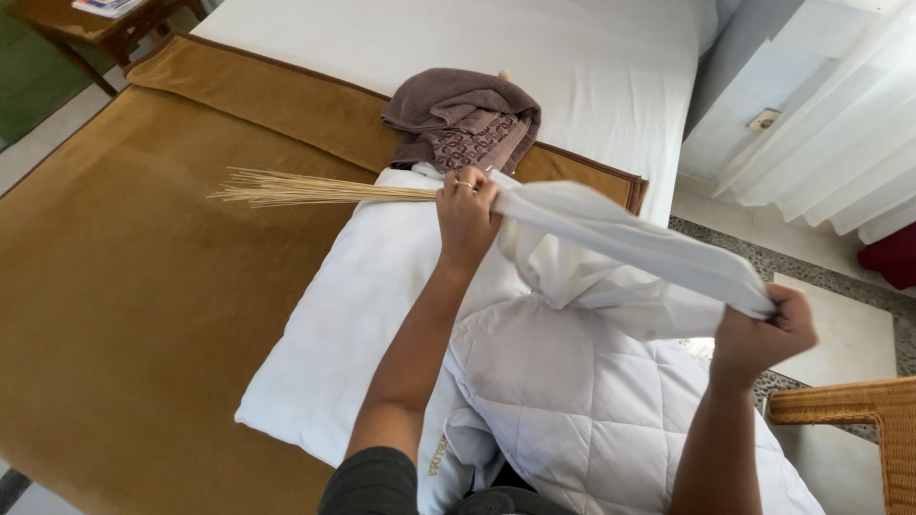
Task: Arranging a blanket on a bed and beating pillows with a broom to remove dust.
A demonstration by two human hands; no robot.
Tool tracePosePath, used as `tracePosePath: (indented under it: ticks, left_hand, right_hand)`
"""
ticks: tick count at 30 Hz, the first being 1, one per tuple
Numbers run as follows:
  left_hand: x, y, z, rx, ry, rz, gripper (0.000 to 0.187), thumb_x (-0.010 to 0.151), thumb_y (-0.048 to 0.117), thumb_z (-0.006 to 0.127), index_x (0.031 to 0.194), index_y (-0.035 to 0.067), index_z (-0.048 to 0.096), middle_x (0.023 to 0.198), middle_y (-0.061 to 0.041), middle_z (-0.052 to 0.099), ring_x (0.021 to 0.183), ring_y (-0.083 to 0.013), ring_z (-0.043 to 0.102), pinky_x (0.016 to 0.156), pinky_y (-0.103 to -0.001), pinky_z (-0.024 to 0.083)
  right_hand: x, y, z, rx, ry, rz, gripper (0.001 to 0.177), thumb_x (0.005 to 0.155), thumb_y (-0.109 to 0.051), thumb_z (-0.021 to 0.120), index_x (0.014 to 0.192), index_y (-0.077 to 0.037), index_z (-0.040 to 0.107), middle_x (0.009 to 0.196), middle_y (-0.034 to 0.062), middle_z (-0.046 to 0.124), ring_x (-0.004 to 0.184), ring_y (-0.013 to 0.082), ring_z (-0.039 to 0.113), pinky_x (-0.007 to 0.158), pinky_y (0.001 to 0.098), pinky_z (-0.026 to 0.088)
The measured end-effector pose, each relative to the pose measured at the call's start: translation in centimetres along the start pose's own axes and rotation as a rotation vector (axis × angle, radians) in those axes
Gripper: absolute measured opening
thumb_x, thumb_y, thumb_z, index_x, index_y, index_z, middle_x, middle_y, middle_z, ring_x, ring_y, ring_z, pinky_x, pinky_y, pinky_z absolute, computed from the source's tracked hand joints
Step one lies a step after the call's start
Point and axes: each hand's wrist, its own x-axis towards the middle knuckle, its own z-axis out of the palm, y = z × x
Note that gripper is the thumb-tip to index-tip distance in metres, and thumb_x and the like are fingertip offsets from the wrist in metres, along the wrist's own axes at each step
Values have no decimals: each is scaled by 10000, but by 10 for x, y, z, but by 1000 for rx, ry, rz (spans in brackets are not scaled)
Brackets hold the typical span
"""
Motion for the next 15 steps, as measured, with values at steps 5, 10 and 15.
tracePosePath:
  ticks: [5, 10, 15]
  left_hand:
    - [23, -20, -2, -87, 169, -108, 174, 853, 209, 762, 797, 79, 660, 934, -63, 627, 883, -303, 598, 765, -438, 475]
    - [17, 5, 13, -294, 82, -72, 184, 969, 64, 604, 1148, 87, 640, 1019, -91, 699, 887, -272, 727, 782, -393, 564]
    - [-36, 22, 52, -440, -225, 178, 241, 902, 168, 673, 1109, 68, 602, 1022, -113, 675, 926, -315, 693, 846, -456, 540]
  right_hand:
    - [0, 20, -14, 5, 158, -51, 263, 963, 55, 753, 821, 52, 532, 805, 45, 575, 690, 48, 440, 632, 199, 365]
    - [1, -15, -6, -113, -37, 99, 177, 1147, 26, 728, 992, 76, 659, 820, 63, 607, 741, 85, 515, 651, 217, 386]
    - [3, -28, 0, 135, -76, 264, 332, 998, 91, 462, 1299, 7, 577, 1221, 67, 613, 1116, 136, 593, 1014, 259, 484]
